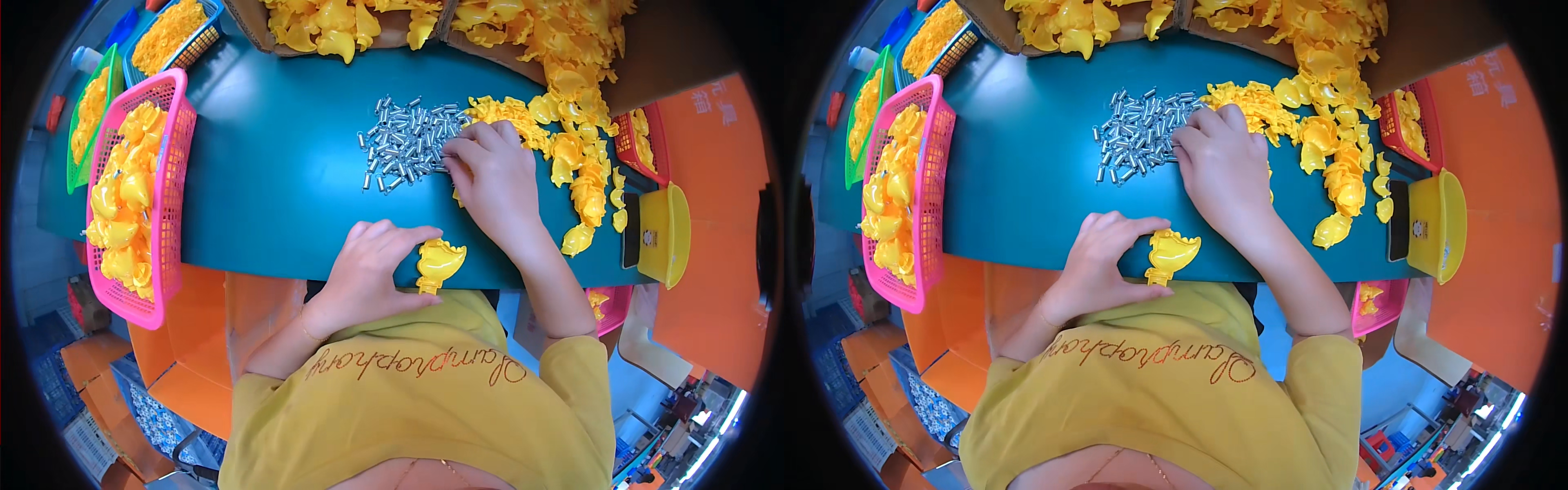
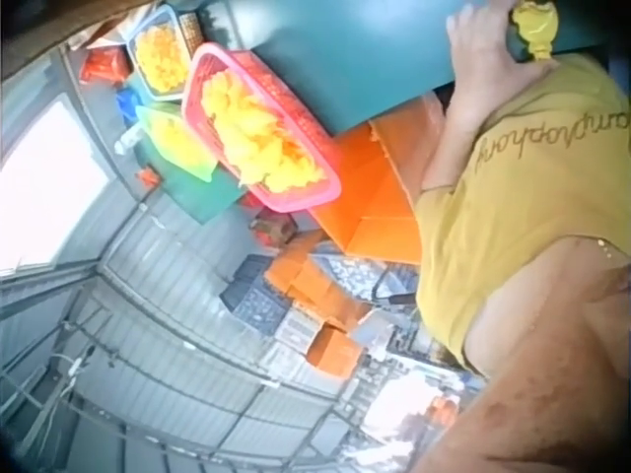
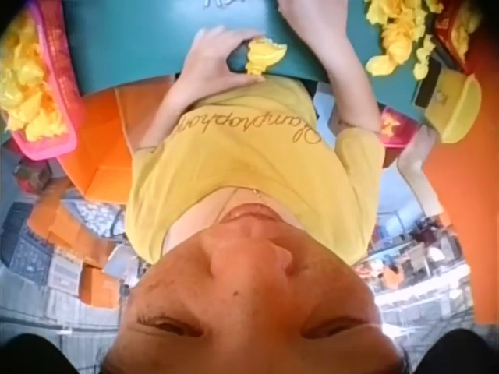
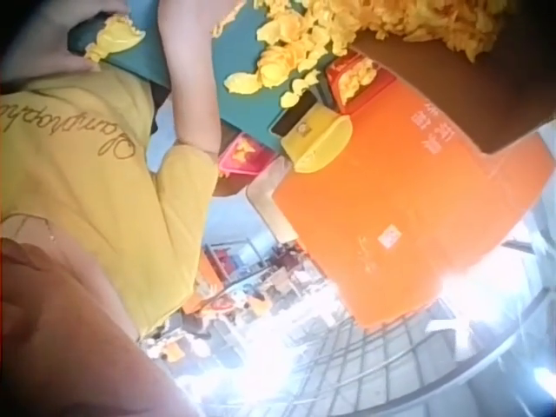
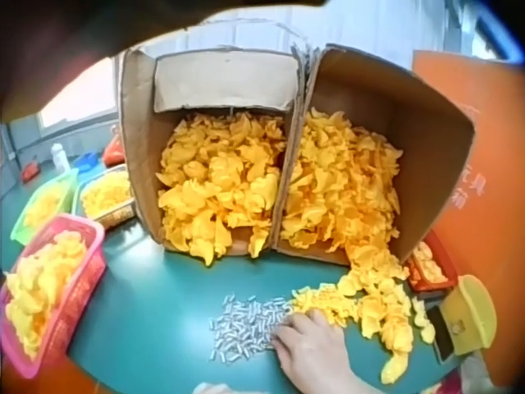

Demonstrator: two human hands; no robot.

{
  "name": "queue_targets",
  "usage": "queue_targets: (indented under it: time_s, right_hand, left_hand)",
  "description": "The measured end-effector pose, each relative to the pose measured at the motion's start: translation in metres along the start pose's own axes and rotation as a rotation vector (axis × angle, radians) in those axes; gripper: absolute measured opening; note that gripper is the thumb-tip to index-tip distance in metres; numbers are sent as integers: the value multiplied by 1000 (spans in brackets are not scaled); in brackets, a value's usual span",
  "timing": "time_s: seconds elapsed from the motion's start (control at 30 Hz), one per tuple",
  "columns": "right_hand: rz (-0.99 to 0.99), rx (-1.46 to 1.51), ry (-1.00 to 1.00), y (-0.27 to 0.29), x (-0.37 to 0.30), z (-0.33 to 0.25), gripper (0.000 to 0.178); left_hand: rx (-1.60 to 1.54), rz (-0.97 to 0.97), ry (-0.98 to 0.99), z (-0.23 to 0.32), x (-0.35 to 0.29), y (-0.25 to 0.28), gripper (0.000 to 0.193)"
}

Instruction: Assembling small yellow toy components by hand.

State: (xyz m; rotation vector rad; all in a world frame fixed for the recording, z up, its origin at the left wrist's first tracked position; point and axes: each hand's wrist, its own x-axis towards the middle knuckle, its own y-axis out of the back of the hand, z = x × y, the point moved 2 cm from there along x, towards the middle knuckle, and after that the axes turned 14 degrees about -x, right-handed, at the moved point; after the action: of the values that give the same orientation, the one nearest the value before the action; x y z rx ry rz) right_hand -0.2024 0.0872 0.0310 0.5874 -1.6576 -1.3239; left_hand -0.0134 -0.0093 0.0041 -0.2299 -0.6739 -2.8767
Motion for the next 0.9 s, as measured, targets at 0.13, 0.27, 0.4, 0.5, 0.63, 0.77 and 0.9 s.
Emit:
queue_targets:
  time_s: [0.13, 0.27, 0.4, 0.5, 0.63, 0.77, 0.9]
  right_hand:
    - [33, 80, 5, 9, -8, 6, 12]
    - [-162, 487, 71, 34, -28, 18, 11]
    - [-444, 829, 147, 28, -48, 18, 12]
    - [-482, 854, 150, 19, -53, 18, 12]
    - [-519, 905, 140, 11, -54, 18, 13]
    - [-484, 860, 178, 9, -52, 15, 15]
    - [-673, 1013, -217, 6, -52, 9, 19]
  left_hand:
    - [3, -2, 36, 1, 0, 2, 84]
    - [-49, -38, 136, 1, 1, 4, 83]
    - [-54, -63, 121, 1, 3, 5, 84]
    - [-48, -72, 130, 0, 2, 5, 85]
    - [-50, -71, 131, 0, 3, 3, 86]
    - [-101, -75, 181, 2, 4, 5, 86]
    - [-135, -58, 193, -1, 0, 6, 83]
